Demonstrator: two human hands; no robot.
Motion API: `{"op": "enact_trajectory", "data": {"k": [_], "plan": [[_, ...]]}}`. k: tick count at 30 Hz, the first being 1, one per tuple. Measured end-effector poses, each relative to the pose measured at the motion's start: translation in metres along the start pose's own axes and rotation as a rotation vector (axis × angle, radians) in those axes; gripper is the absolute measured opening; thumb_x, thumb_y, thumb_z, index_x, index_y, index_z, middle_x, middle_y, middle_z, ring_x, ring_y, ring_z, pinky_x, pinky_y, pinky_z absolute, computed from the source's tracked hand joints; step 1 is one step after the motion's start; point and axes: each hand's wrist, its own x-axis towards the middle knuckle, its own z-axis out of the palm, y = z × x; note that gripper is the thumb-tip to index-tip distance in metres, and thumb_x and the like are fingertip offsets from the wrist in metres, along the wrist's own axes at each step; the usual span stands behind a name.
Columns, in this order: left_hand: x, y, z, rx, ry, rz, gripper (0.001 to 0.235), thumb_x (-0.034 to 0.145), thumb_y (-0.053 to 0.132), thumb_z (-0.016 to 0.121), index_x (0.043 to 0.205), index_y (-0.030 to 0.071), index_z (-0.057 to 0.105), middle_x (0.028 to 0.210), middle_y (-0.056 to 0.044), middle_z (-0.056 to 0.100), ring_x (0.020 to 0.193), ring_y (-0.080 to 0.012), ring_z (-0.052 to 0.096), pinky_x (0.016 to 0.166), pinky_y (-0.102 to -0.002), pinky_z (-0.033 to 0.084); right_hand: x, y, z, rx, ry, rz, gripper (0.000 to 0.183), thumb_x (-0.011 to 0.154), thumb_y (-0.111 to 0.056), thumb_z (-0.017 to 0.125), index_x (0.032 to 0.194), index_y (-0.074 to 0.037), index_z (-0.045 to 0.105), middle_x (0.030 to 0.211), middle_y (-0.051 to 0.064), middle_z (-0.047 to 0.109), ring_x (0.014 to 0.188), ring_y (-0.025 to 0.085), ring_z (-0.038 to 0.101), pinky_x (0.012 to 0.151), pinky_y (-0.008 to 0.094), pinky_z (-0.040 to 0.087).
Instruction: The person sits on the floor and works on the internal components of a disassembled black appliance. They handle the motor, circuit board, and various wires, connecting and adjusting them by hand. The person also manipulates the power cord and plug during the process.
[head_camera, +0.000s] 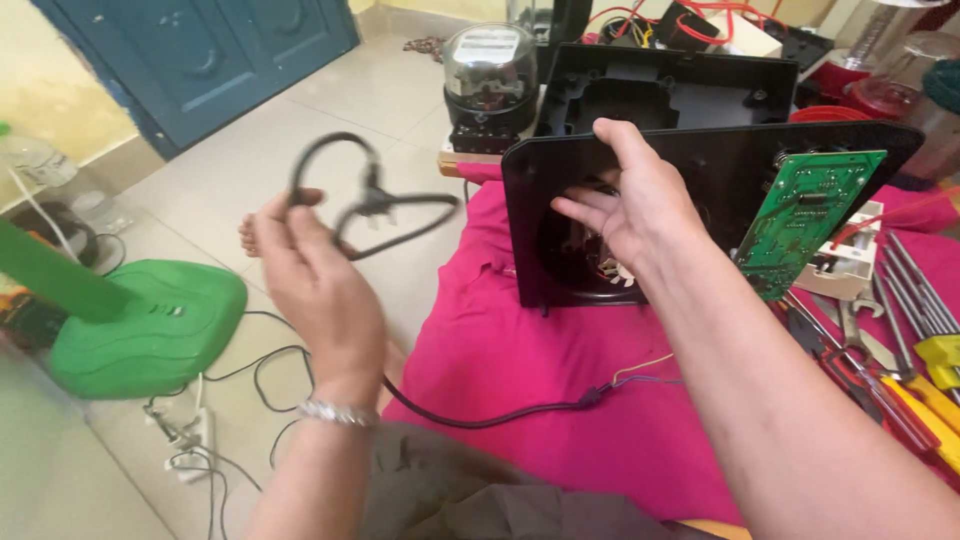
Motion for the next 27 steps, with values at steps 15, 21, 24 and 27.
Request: {"op": "enact_trajectory", "data": {"k": [15,21,24,27], "plan": [[-0.075,0.098,0.037,-0.239,-0.514,0.116,0.021,0.105,0.008,0.044,0.116,0.003,0.061,0.089,-0.003,0.057,0.072,-0.0120,0.053,0.065,-0.027,0.047,-0.087,-0.039,-0.135,-0.158,-0.537,0.377,0.103,0.090,-0.076,0.019,0.143,0.003,0.058,0.135,0.032,0.067,0.121,0.042,0.064,0.088,0.056,0.050],[-0.071,0.106,0.087,-0.114,-0.481,0.300,0.019,0.100,0.011,0.055,0.111,0.005,0.069,0.093,-0.008,0.069,0.077,-0.0200,0.064,0.069,-0.033,0.051,-0.120,-0.042,-0.194,-0.130,-0.526,0.200,0.072,0.079,-0.007,0.071,0.148,0.000,0.054,0.126,0.018,0.072,0.099,0.024,0.072,0.076,0.042,0.062],[-0.075,0.112,0.095,-0.132,-0.584,0.301,0.020,0.098,0.014,0.059,0.111,0.006,0.072,0.084,-0.004,0.067,0.065,-0.0142,0.063,0.056,-0.030,0.050,-0.122,-0.040,-0.189,-0.259,-0.231,0.215,0.053,0.084,0.002,0.065,0.137,0.005,0.066,0.103,0.020,0.069,0.081,0.027,0.065,0.070,0.041,0.056],[-0.076,0.110,0.090,-0.097,-0.755,0.307,0.027,0.095,0.020,0.060,0.116,0.011,0.074,0.085,-0.003,0.070,0.065,-0.0139,0.060,0.060,-0.028,0.049,-0.123,-0.043,-0.190,-0.298,-0.004,0.112,0.041,0.094,-0.007,0.057,0.133,0.003,0.066,0.108,0.020,0.065,0.086,0.028,0.059,0.068,0.038,0.044]]}}
